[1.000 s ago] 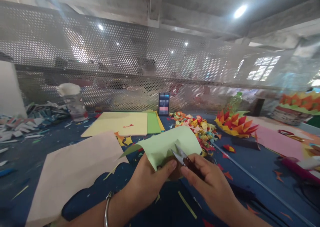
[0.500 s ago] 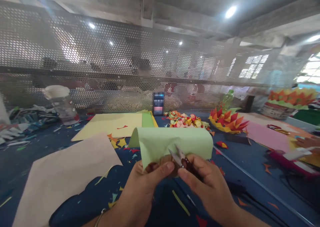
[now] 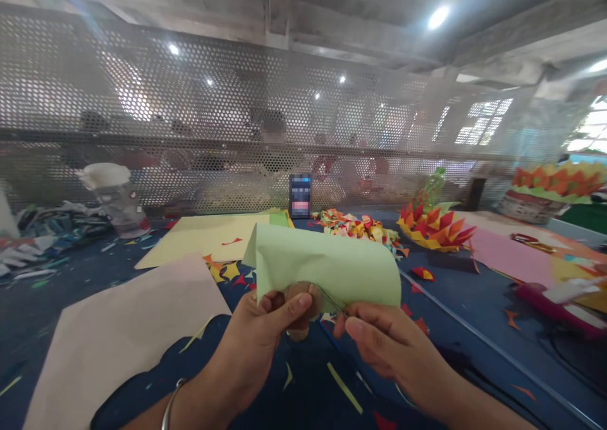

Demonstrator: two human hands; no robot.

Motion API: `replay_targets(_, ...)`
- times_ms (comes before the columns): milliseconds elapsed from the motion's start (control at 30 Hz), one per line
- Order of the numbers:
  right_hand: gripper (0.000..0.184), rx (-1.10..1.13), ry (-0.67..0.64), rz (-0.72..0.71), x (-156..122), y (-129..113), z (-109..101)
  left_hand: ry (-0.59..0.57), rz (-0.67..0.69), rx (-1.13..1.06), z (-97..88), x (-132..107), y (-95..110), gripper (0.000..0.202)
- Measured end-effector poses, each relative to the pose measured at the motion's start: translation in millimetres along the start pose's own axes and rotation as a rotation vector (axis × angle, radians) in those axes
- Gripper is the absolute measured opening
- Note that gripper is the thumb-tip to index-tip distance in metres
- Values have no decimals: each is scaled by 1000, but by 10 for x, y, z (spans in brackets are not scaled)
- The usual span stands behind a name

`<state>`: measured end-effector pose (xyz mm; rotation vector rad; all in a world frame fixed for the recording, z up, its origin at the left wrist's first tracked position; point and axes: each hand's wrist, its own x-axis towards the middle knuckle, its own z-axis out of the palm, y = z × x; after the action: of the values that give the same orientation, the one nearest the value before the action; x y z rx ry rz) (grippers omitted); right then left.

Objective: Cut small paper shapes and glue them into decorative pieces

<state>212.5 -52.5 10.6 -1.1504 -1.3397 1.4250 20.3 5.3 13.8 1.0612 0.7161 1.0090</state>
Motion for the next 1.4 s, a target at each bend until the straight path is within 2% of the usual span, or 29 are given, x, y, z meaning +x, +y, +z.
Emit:
replay_targets(167,45,-16,-35,14,-21,-11,-31,-185,58,60,16,5,-27,22)
replay_targets(300,45,-38,-20,5,-21,-4,-45,-241,69,45,43,-10,-17,25)
replay_targets(600,47,-105,-29,-3,-47,-38,-64,-252,71,23,49,-9,8,29)
replay_targets(800,46,-186,-10,-14,-39,-19,-110,-203,11,-49,25,1,-12,15)
replay_targets(1033,47,-300,-47,-21,-35,-57,-142,-270,10,-31,9,-12,47,9)
replay_targets(1233,47,-355,-70,21,-33,-121,-195,-326,-1,-23,-19,-3,85,22)
replay_targets(1400,47,-364,-81,36,0,-137,-211,-252,-37,-84,-20,9,48,15)
